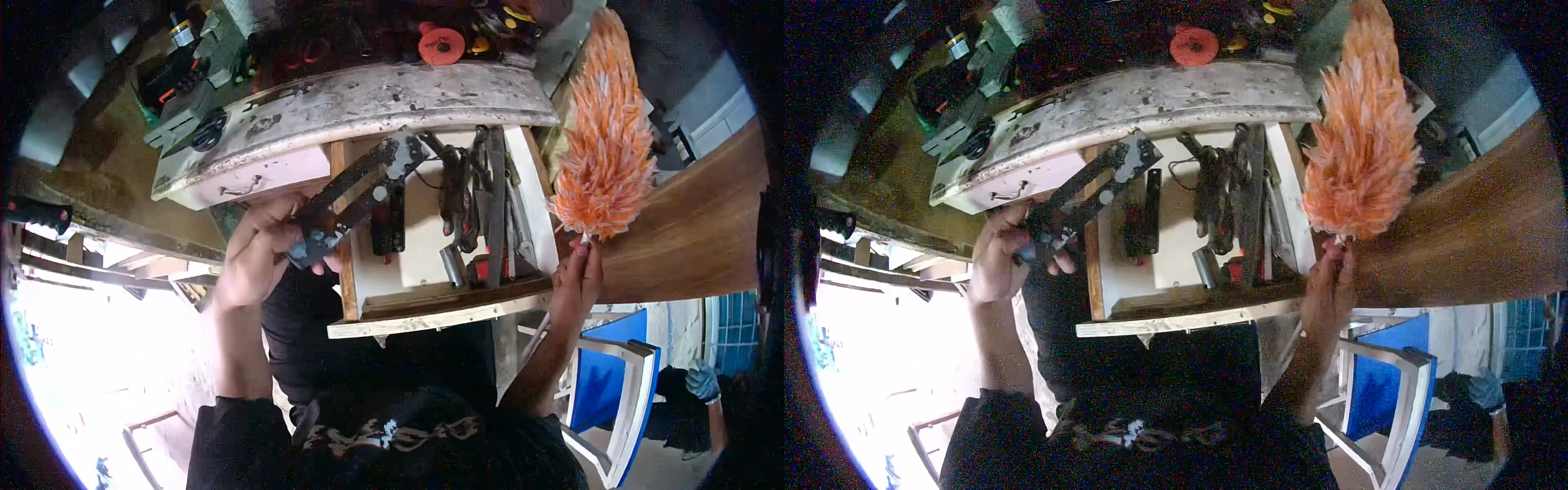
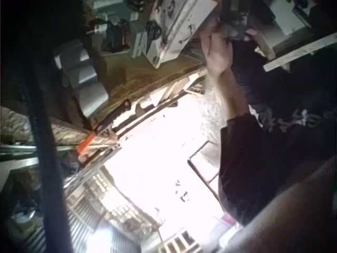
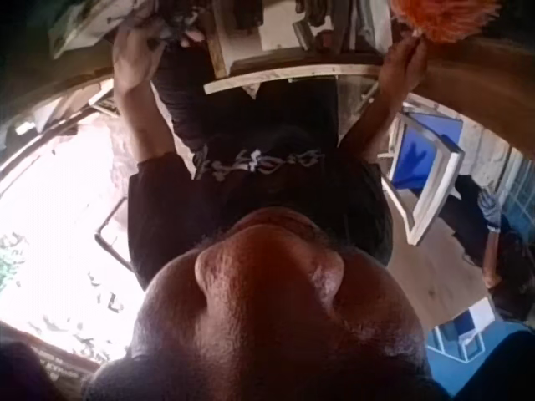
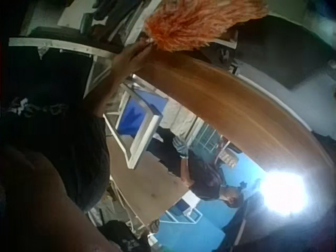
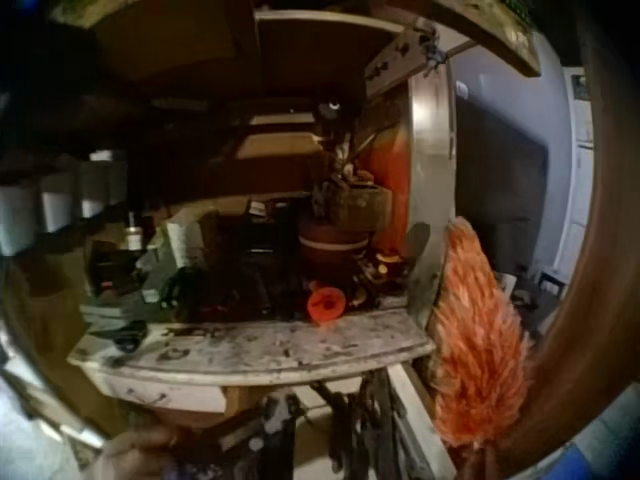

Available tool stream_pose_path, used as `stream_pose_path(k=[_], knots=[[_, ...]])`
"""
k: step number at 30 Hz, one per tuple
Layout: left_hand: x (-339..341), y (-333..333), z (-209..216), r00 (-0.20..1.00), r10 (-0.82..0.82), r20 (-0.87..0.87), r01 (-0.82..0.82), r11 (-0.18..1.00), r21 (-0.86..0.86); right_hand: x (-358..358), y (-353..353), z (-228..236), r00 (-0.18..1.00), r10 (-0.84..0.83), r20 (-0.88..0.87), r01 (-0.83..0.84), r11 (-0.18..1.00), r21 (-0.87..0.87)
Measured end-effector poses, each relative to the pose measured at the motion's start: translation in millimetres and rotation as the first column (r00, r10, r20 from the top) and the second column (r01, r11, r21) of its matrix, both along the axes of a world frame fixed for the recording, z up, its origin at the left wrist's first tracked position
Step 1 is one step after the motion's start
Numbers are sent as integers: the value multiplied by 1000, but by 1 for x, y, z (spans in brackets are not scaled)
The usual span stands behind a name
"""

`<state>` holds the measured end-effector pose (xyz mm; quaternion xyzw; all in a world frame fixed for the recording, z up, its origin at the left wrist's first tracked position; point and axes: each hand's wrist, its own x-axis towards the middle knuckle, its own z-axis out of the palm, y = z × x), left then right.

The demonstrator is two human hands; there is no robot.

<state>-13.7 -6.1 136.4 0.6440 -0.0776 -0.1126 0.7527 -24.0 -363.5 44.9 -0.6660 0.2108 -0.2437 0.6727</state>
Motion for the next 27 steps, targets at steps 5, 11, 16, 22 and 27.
stream_pose_path(k=[5,11,16,22,27], knots=[[-7,7,-47,994,-28,103,50,975,-215,-18,-3,1,993,97,62,-109,966,236],[-17,-9,-54,973,72,219,-52,994,-93,-70,59,25,801,584,-131,-418,389,-821],[-33,27,-103,978,117,171,-93,985,-143,-52,73,36,712,553,-433,-656,302,-692],[-34,26,-71,987,-63,151,85,986,-140,-31,59,47,944,257,-208,-313,488,-815],[-35,27,-44,870,46,492,-291,852,435,-53,61,43,869,227,-441,-488,551,-677]])
